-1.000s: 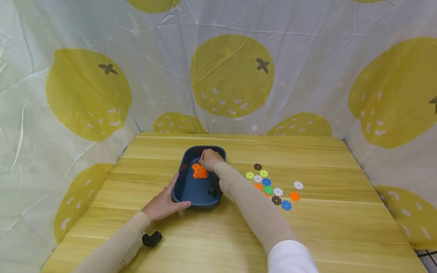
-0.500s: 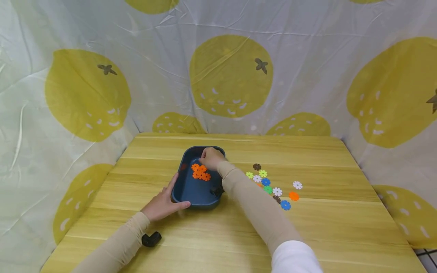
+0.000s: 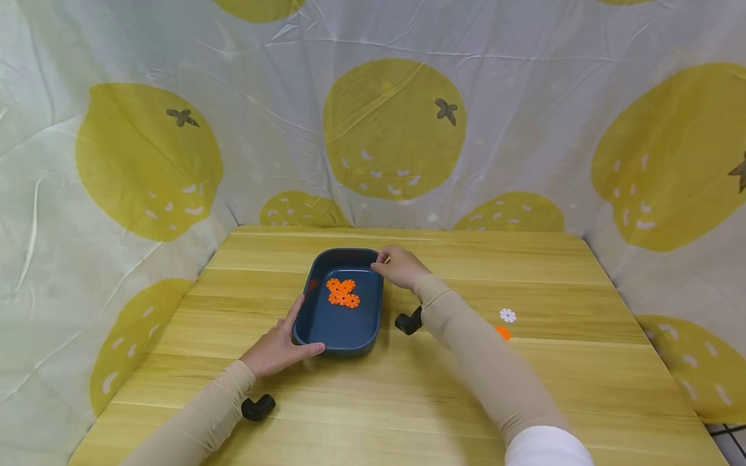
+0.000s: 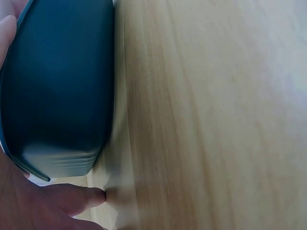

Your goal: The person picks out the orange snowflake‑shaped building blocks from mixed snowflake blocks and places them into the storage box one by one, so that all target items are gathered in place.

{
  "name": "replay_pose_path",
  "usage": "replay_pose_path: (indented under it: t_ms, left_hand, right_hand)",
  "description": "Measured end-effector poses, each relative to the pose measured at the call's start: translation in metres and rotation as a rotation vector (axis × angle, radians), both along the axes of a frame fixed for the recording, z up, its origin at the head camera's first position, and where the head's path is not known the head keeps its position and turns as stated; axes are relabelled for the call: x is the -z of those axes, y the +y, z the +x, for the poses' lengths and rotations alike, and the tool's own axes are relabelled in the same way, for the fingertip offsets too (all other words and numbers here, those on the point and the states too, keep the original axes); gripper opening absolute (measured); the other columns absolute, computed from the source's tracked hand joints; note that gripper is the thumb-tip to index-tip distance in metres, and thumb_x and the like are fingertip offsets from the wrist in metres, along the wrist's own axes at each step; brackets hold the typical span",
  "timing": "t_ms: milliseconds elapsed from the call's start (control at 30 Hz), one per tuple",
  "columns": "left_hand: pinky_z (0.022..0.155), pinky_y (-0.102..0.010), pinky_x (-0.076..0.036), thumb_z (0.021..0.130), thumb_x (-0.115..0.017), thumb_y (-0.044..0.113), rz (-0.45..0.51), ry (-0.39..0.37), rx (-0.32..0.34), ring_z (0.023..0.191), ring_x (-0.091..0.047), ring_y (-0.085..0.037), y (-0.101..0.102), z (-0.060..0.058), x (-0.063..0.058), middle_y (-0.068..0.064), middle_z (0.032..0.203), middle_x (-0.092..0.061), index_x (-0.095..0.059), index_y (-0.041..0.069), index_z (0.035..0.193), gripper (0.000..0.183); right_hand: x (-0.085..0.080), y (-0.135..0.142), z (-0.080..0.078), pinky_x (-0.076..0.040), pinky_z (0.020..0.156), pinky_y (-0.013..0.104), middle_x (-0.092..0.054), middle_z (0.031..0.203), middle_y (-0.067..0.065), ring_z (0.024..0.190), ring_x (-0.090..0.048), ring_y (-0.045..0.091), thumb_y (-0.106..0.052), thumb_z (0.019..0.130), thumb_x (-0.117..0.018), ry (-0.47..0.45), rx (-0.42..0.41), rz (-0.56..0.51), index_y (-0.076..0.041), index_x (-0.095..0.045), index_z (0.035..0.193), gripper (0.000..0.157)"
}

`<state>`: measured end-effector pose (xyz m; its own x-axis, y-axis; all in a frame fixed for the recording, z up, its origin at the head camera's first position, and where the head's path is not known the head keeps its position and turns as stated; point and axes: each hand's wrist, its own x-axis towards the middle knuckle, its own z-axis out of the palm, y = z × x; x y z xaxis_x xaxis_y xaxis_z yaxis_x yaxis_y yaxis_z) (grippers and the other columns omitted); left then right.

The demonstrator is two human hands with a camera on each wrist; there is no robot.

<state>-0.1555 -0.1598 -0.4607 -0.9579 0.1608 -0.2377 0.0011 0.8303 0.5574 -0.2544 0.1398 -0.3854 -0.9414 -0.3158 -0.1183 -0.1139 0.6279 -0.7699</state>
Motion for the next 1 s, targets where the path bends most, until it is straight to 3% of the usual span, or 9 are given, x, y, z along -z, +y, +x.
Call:
replay_pose_path:
  t_ms: [133,267,433,500,733,1000]
  left_hand:
    - [0.1,-0.077,-0.04,0.074,-0.07,0.079,-0.002,0.004,0.004,0.143,-0.028,-0.064,0.0,0.0,0.0,-0.044,0.155,-0.029,0.003,0.038,0.163,0.122]
    - [0.099,-0.076,-0.042,0.074,-0.071,0.078,0.002,0.01,0.007,0.141,-0.032,-0.065,0.001,-0.001,0.0,-0.044,0.154,-0.029,0.003,0.038,0.164,0.122]
    - [0.097,-0.073,-0.046,0.074,-0.072,0.077,0.005,0.021,0.006,0.136,-0.039,-0.065,0.002,-0.002,0.0,-0.045,0.153,-0.03,0.002,0.036,0.164,0.123]
    - [0.097,-0.073,-0.045,0.074,-0.071,0.077,0.002,0.02,0.006,0.137,-0.038,-0.065,0.003,-0.002,0.0,-0.045,0.153,-0.03,0.002,0.036,0.164,0.123]
    - [0.099,-0.076,-0.042,0.076,-0.069,0.079,-0.012,0.01,0.018,0.141,-0.032,-0.065,0.002,-0.002,-0.002,-0.045,0.155,-0.027,0.006,0.038,0.163,0.122]
    - [0.102,-0.078,-0.037,0.076,-0.069,0.079,-0.008,-0.006,0.016,0.146,-0.023,-0.062,0.002,-0.002,-0.003,-0.041,0.156,-0.03,0.007,0.039,0.163,0.122]
  right_hand:
    - [0.003,0.035,0.008,-0.044,0.074,0.034,-0.064,0.11,0.013,0.087,-0.054,0.022,-0.027,0.104,-0.058,0.004,0.014,0.007,-0.005,-0.063,0.106,0.022]
    - [0.007,0.07,0.02,-0.044,0.07,0.033,-0.063,0.101,0.015,0.083,-0.055,0.024,-0.026,0.105,-0.056,-0.022,0.033,0.005,-0.004,-0.061,0.106,0.022]
    - [0.019,0.11,0.039,-0.044,0.073,0.033,-0.066,0.113,0.021,0.094,-0.059,0.03,-0.027,0.105,-0.056,-0.057,0.061,0.03,0.0,-0.059,0.108,0.027]
    - [0.026,0.125,0.047,-0.043,0.074,0.034,-0.065,0.117,0.023,0.094,-0.058,0.03,-0.027,0.105,-0.056,-0.074,0.077,0.054,0.001,-0.059,0.109,0.029]
    - [0.05,0.17,0.076,-0.044,0.067,0.034,-0.063,0.105,0.016,0.083,-0.052,0.023,-0.026,0.104,-0.059,-0.14,0.14,0.082,0.001,-0.058,0.107,0.027]
    - [0.069,0.201,0.094,-0.04,0.069,0.032,-0.064,0.097,0.011,0.08,-0.052,0.021,-0.025,0.099,-0.066,-0.135,0.198,0.15,0.001,-0.059,0.098,0.027]
